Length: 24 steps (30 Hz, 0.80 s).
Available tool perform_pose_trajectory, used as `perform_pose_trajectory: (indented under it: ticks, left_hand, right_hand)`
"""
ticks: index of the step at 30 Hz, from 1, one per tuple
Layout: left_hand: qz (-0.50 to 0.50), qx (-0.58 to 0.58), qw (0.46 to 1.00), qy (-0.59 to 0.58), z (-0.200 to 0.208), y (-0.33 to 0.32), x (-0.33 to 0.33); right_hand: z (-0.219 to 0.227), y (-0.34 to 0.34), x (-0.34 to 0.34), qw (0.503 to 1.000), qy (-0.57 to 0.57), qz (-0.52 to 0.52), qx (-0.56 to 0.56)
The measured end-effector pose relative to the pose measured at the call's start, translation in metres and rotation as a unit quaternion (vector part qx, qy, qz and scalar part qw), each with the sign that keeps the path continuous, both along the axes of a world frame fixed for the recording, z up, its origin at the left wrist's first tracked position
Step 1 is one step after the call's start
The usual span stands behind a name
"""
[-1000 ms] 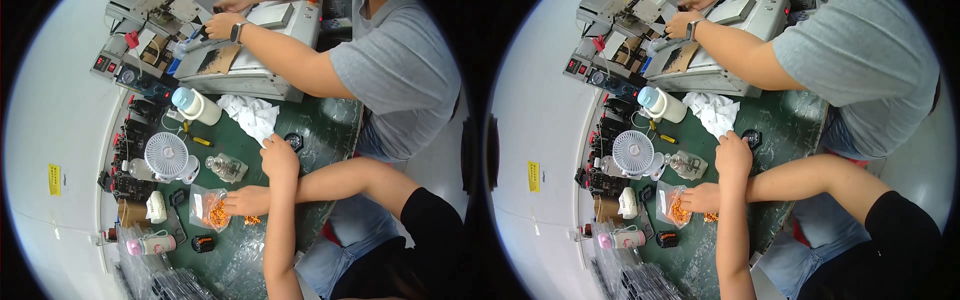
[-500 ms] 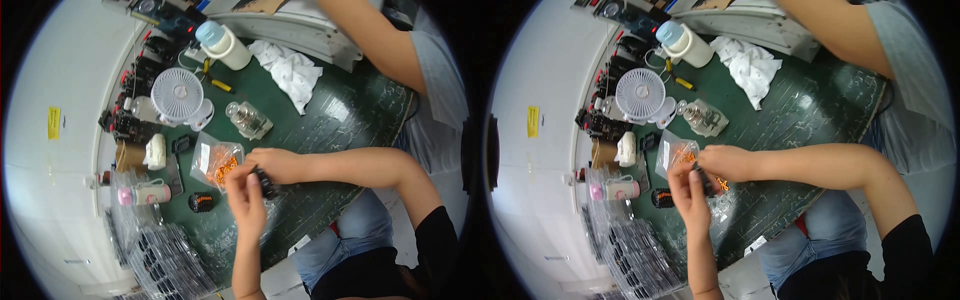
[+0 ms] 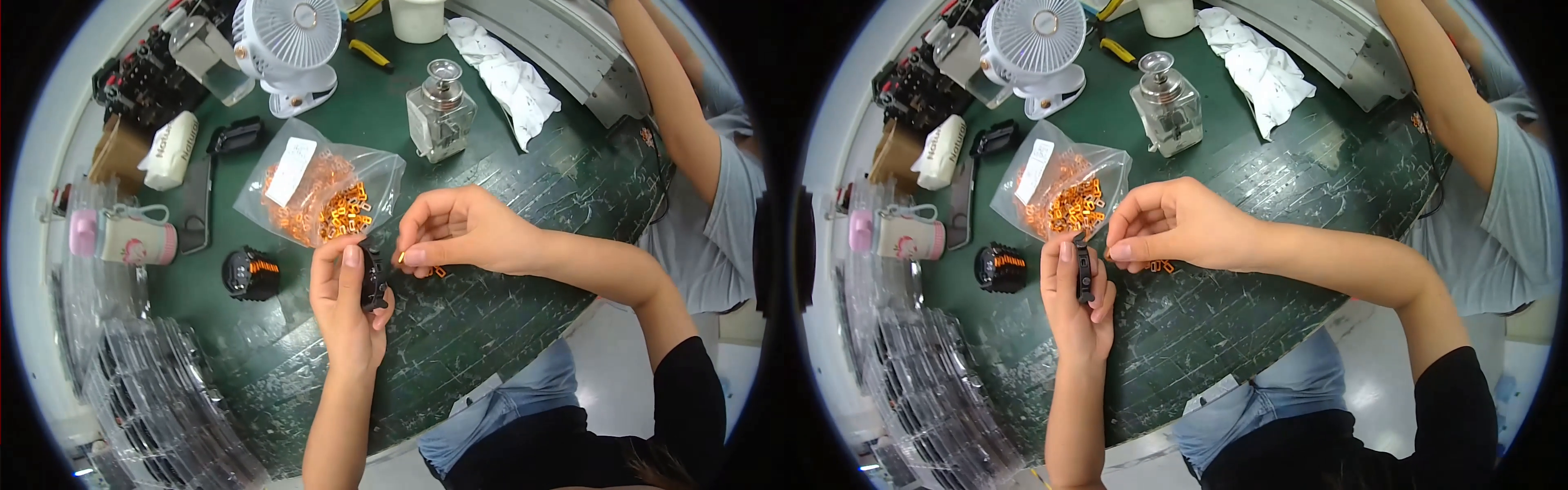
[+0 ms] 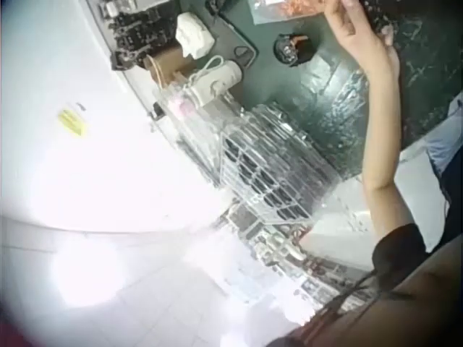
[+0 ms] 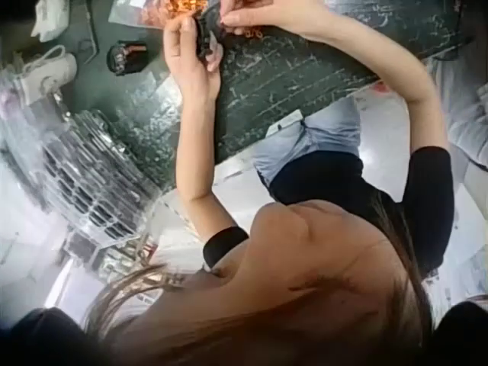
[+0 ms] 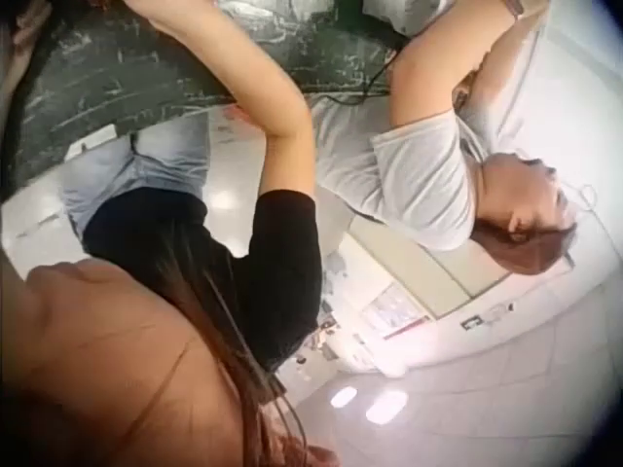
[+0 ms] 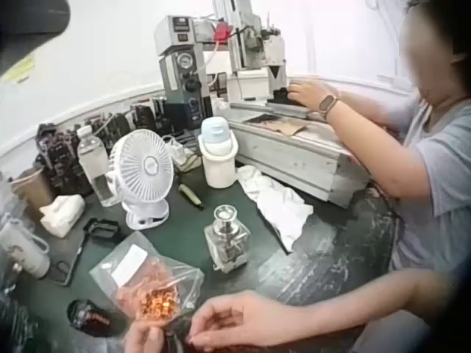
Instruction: The person assembles small electronic components by hand, placing tiny gold parts into black plastic housings.
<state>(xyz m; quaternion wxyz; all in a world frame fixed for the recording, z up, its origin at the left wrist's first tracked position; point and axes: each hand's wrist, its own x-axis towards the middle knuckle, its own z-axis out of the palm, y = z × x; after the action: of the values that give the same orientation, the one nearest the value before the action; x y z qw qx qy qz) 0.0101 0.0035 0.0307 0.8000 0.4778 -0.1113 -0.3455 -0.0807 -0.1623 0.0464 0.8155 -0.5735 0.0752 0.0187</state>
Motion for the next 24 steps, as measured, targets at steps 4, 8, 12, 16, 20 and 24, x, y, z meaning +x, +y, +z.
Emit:
perform_pose_trajectory:
  ticks: [4, 8, 12, 16, 20, 24]
  left_hand:
    - [-0.019, 0.008, 1.0, 0.014, -0.0014, 0.0009, -0.0013]
    - [-0.018, 0.025, 0.999, -0.008, -0.0043, 0.0018, -0.003]
    - [-0.028, 0.032, 0.999, -0.007, -0.0006, 0.0006, -0.0054]
    - [-0.016, 0.059, 0.998, -0.004, 0.0012, -0.0012, -0.0062]
    - [-0.02, 0.057, 0.998, -0.008, 0.0009, -0.0019, -0.0062]
    - [-0.021, 0.049, 0.999, -0.01, -0.0002, -0.0006, -0.0054]
  right_hand:
    - [-0.0015, 0.0042, -0.0033, 0.997, -0.041, -0.028, 0.056]
    - [0.0024, 0.0046, -0.0062, 0.998, -0.033, -0.014, 0.049]
    - [0.0014, 0.0046, -0.0083, 0.998, -0.056, 0.0, 0.017]
    - [0.0016, 0.0042, -0.0078, 0.999, -0.045, -0.001, 0.007]
    - [0.0002, 0.0055, -0.0089, 0.999, -0.047, -0.01, -0.004]
    - [-0.0011, 0.0059, -0.009, 0.999, -0.049, -0.002, -0.012]
